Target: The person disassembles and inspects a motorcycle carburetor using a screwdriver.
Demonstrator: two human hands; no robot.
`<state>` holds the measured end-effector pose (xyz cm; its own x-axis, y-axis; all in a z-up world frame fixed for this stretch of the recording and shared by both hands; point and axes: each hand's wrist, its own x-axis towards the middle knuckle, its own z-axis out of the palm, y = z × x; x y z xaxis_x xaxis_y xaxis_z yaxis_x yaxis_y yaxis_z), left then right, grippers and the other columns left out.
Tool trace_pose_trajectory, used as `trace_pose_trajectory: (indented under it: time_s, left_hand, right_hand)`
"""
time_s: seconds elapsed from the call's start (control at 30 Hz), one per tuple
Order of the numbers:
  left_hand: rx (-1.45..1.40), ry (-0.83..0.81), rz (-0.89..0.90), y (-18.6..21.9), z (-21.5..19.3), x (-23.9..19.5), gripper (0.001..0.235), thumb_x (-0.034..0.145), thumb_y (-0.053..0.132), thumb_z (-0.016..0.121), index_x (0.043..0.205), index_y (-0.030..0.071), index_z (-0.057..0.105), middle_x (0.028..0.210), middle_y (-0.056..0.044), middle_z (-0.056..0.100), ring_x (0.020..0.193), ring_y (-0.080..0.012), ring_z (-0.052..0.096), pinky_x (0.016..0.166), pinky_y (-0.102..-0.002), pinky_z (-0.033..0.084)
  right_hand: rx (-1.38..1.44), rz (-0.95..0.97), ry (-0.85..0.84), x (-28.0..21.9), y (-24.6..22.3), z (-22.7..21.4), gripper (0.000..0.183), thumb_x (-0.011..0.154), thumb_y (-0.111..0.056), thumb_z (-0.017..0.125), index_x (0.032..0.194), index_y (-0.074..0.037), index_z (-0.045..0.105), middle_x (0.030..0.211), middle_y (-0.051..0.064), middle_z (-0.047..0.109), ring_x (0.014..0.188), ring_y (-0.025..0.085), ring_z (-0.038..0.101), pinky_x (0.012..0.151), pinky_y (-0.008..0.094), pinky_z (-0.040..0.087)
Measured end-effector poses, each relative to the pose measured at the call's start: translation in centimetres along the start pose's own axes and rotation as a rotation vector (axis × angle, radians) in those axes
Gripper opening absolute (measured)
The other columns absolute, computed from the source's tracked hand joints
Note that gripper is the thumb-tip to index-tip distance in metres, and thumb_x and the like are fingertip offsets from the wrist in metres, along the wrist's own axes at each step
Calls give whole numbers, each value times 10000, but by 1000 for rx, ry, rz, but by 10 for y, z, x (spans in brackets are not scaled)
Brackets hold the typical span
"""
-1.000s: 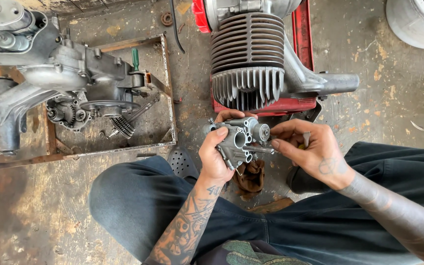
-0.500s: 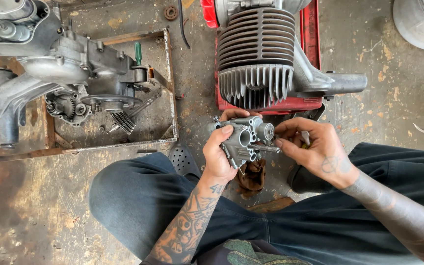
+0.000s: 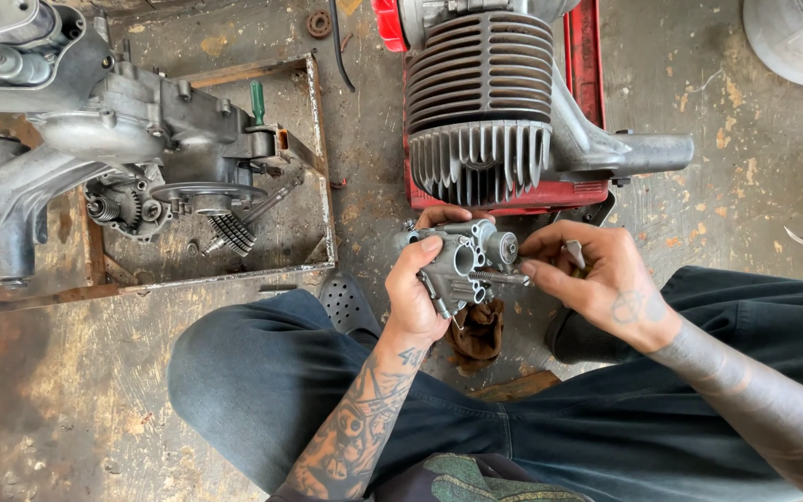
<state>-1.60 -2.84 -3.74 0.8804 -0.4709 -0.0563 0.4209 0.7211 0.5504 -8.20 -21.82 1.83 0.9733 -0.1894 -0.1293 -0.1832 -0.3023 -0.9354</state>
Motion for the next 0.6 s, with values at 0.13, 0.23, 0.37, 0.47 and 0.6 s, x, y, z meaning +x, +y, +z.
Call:
trace_pose_trajectory:
  time_s: [0.13,0.23,0.37,0.47,0.6]
  left_hand:
    - [-11,4,-17,-1,0,-1,472,889,320,601,1203,-28,548,1209,-324,634,1095,-324,661,967,-436,547]
    - [-20,6,-18,-3,-1,0,470,891,318,603,1204,-28,550,1212,-327,634,1095,-328,662,965,-442,548]
    - [-34,8,-20,-6,-4,0,475,895,315,596,1212,-35,546,1218,-332,631,1095,-333,664,965,-454,548]
    - [-40,4,-32,-4,-2,0,469,897,316,595,1210,-31,547,1217,-331,627,1098,-335,660,980,-456,543]
    - [-38,6,-34,-5,-4,0,474,898,323,601,1214,-27,544,1222,-331,627,1098,-335,660,980,-459,543]
  right_hand:
    - [-65,-43,11,0,-6,2,130,797,-68,801,923,-41,781,606,76,655,488,96,537,483,245,434]
    - [-85,-47,15,-1,-9,2,127,795,-62,801,920,-48,782,603,71,661,495,97,545,486,246,436]
    - [-88,-27,16,-1,2,5,158,755,-59,803,911,-76,783,619,41,677,532,85,557,506,244,449]
    - [-64,12,1,-1,0,0,133,773,-75,800,904,-57,786,578,64,655,465,104,546,480,253,443]
    - [-75,13,2,0,-6,2,122,782,-52,787,903,-44,780,586,79,662,456,114,559,482,258,444]
